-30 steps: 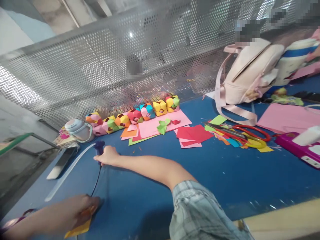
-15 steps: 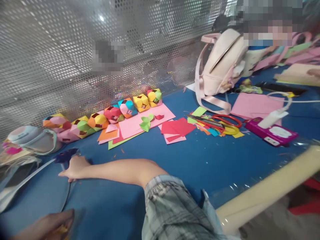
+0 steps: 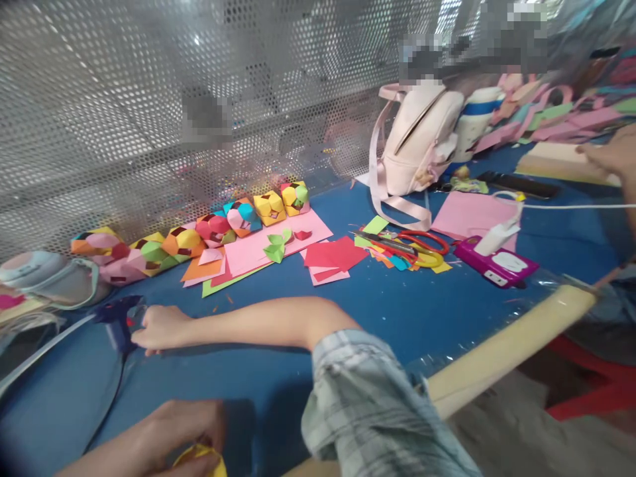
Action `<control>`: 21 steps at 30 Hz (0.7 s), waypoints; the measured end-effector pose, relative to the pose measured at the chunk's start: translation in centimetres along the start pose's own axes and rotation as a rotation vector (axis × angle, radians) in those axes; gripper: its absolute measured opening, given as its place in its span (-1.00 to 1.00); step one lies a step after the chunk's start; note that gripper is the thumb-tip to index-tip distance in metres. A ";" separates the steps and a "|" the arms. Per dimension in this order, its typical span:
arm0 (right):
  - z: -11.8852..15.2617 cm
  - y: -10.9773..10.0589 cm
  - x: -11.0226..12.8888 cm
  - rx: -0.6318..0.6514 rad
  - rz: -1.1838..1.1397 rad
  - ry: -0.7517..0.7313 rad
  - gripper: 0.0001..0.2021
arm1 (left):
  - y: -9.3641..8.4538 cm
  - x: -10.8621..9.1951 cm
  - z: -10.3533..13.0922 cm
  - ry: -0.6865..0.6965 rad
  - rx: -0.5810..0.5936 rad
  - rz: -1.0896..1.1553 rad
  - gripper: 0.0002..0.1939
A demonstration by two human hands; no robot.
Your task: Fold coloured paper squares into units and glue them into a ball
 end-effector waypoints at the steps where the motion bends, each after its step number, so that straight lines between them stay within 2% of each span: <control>1: 1.6 -1.1 -0.4 0.001 -0.015 -0.004 -0.71 | -0.1 -0.6 -0.8 0.041 -0.008 0.036 -0.85; 3: 5.6 -4.1 -1.6 -0.062 -0.162 0.041 -0.84 | -0.9 -1.6 -2.8 0.076 -0.115 0.136 -0.79; 7: 14.8 -11.1 -4.4 -0.248 -0.194 0.148 -0.86 | -3.1 -2.2 -7.4 0.052 -0.437 0.326 -0.82; 10: 20.4 -15.3 -6.1 -0.391 -0.215 0.214 -0.78 | -3.9 -1.8 -10.9 0.051 -0.583 0.436 -0.81; 11: 21.9 -16.3 -6.6 -0.463 -0.258 0.231 -0.76 | -3.9 -1.6 -12.2 0.044 -0.584 0.461 -0.80; 13: 23.5 -17.3 -7.1 -0.469 -0.215 0.223 -0.75 | -3.9 -1.1 -14.5 0.023 -0.596 0.516 -0.80; 16: 24.3 -18.2 -7.5 -0.511 -0.038 0.189 -0.86 | -3.7 -0.9 -17.4 0.032 -0.560 0.585 -0.80; 19: 24.2 -19.1 -8.7 -0.593 0.031 0.207 -0.90 | -3.4 -0.8 -19.2 0.053 -0.491 0.641 -0.77; 21: 24.1 -19.5 -9.5 -0.604 0.044 0.225 -0.90 | -3.2 -0.6 -19.8 0.054 -0.451 0.671 -0.75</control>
Point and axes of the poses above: each hand's wrist, its own z-axis away from the middle knuckle, its own y-axis out of the palm, x = y × z, the point moved 7 cm from there along -z, towards the middle knuckle, and after that the axes turned 3 degrees about -y, right-handed, at the moved point
